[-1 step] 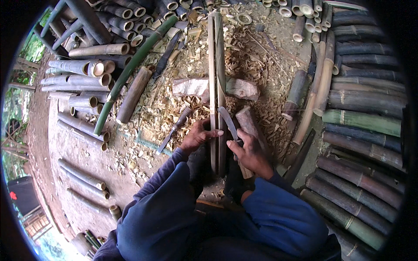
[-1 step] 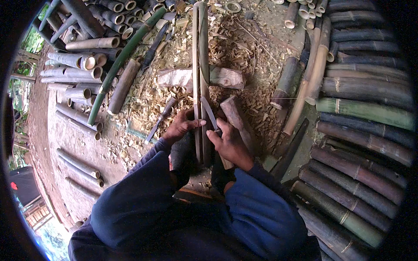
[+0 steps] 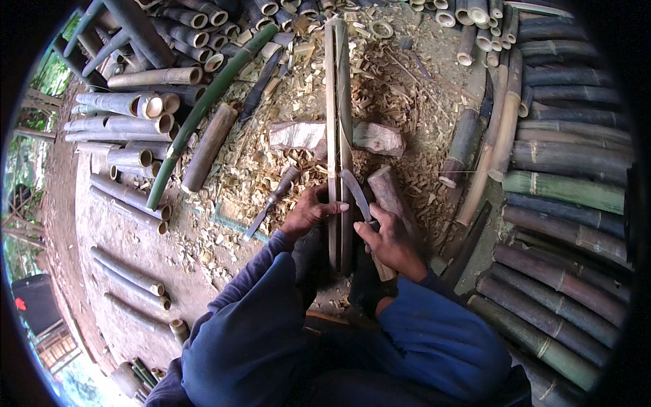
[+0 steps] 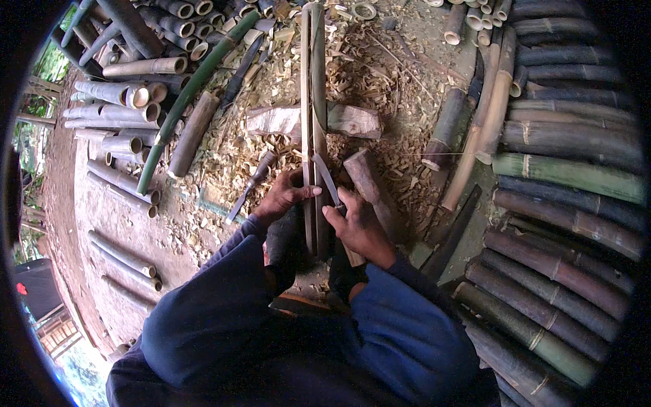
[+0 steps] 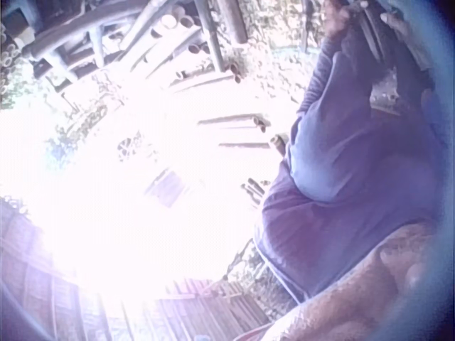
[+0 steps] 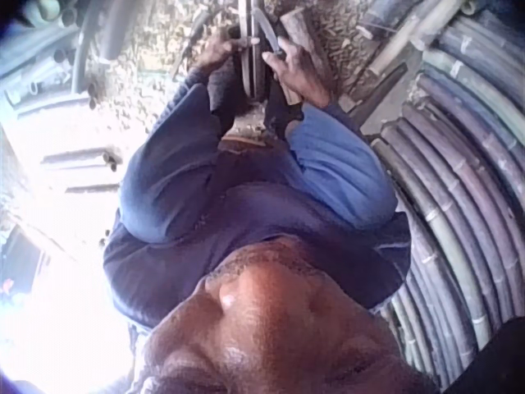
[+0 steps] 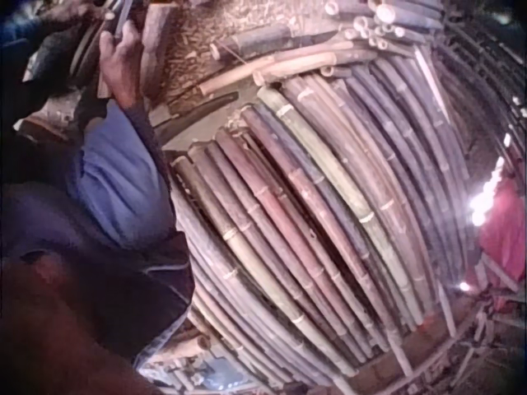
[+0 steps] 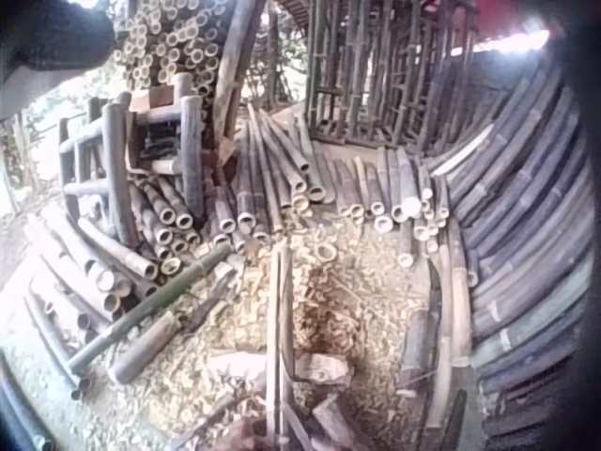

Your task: The person shapes bamboo by using a curved blade to shave the exterior, chiseling out sections with a hammer and chisel, and smoothing the surface with the blade.

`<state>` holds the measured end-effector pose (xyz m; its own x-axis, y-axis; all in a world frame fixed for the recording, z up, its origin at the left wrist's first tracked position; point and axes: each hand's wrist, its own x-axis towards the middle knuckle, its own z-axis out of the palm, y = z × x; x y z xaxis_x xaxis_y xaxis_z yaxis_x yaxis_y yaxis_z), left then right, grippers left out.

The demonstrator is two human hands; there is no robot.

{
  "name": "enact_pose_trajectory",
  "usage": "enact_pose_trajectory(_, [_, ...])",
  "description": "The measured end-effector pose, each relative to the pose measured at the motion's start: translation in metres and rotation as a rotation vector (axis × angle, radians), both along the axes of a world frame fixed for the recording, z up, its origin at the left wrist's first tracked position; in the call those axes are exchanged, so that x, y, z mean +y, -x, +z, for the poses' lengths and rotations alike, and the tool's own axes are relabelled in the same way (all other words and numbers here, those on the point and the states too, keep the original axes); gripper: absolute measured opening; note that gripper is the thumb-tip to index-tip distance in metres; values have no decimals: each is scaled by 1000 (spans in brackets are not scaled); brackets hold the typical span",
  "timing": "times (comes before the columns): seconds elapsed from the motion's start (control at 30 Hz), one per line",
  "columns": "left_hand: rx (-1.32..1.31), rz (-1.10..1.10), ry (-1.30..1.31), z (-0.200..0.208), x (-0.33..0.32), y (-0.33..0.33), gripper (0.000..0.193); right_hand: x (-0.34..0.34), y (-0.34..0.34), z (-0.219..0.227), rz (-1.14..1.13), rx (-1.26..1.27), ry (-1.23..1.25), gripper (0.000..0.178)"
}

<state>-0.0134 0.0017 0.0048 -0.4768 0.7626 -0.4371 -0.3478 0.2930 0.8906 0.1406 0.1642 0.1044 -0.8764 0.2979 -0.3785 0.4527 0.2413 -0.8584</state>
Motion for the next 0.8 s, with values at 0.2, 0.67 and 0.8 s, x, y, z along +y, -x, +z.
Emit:
enact_pose_trajectory(0.2, [16, 30, -9, 26, 14, -8, 56, -4, -6, 3, 29, -17, -69, 30])
enact_pose_trajectory(0.67, [220, 9, 117, -2, 9, -12, 50, 39, 31, -11, 246, -234, -13, 43])
enact_pose_trajectory(0.8, [228, -26, 137, 17, 9, -21, 50, 82, 100, -4, 292, -534, 434, 37])
